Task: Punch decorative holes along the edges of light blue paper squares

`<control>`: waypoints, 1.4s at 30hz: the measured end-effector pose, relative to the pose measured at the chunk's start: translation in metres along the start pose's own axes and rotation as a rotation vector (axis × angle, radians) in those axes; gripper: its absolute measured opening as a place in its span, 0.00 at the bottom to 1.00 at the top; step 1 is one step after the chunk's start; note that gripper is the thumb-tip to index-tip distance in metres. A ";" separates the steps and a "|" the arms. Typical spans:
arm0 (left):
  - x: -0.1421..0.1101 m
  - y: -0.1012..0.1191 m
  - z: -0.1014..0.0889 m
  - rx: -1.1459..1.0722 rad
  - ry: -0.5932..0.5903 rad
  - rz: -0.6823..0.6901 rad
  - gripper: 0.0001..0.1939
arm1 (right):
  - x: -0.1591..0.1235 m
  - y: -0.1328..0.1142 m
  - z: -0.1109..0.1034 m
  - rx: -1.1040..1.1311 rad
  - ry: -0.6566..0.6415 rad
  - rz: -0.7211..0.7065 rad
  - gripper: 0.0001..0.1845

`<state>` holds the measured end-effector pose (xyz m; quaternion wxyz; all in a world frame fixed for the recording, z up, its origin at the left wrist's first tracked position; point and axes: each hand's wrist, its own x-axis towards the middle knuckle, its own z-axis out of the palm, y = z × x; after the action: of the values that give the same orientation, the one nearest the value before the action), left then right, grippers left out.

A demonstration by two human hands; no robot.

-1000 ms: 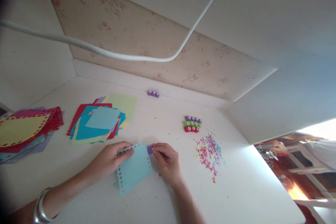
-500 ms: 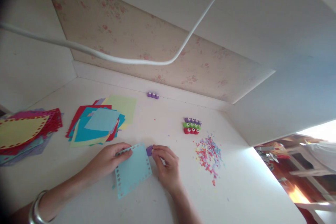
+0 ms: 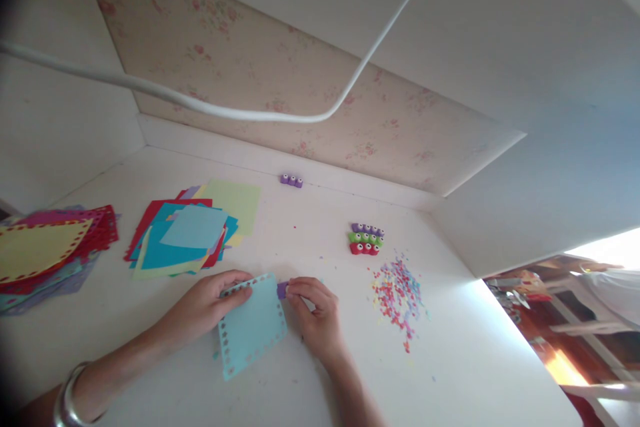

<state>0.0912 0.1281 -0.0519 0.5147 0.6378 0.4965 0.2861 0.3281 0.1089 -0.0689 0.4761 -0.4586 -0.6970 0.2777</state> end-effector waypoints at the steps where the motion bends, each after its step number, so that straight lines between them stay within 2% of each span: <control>1: 0.000 0.000 0.000 0.001 0.004 -0.004 0.18 | 0.000 0.000 0.000 0.003 -0.011 -0.011 0.08; 7: -0.001 -0.002 0.001 0.030 0.013 -0.004 0.19 | 0.001 -0.002 -0.002 0.043 -0.055 -0.032 0.10; 15: -0.001 -0.008 0.009 0.245 0.005 0.128 0.15 | -0.001 -0.002 -0.003 0.001 -0.119 -0.037 0.09; 18: -0.003 -0.013 0.014 0.319 0.057 0.144 0.14 | -0.002 -0.004 -0.001 -0.023 -0.174 -0.018 0.08; 21: -0.004 -0.020 0.019 0.422 0.125 0.242 0.13 | -0.002 -0.006 -0.001 -0.024 -0.206 -0.003 0.06; 24: -0.007 -0.021 0.019 0.540 0.269 0.390 0.14 | -0.002 -0.005 -0.001 -0.040 -0.216 0.011 0.06; 27: -0.014 -0.014 0.015 0.645 0.396 0.444 0.13 | -0.002 -0.003 -0.002 -0.073 -0.177 0.057 0.09; 29: -0.022 -0.009 0.015 0.711 0.347 0.430 0.11 | -0.001 -0.002 -0.002 -0.096 -0.164 0.081 0.10; 35: -0.036 -0.005 0.027 0.792 0.161 0.407 0.17 | 0.002 -0.003 -0.002 -0.110 -0.224 0.099 0.11; 42: -0.033 -0.008 0.027 0.795 0.131 0.419 0.18 | 0.002 -0.004 -0.004 -0.098 -0.247 0.100 0.10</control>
<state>0.1008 0.0874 -0.0633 0.1284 0.8531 0.4597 0.2109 0.3297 0.1091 -0.0635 0.3495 -0.4779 -0.7393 0.3207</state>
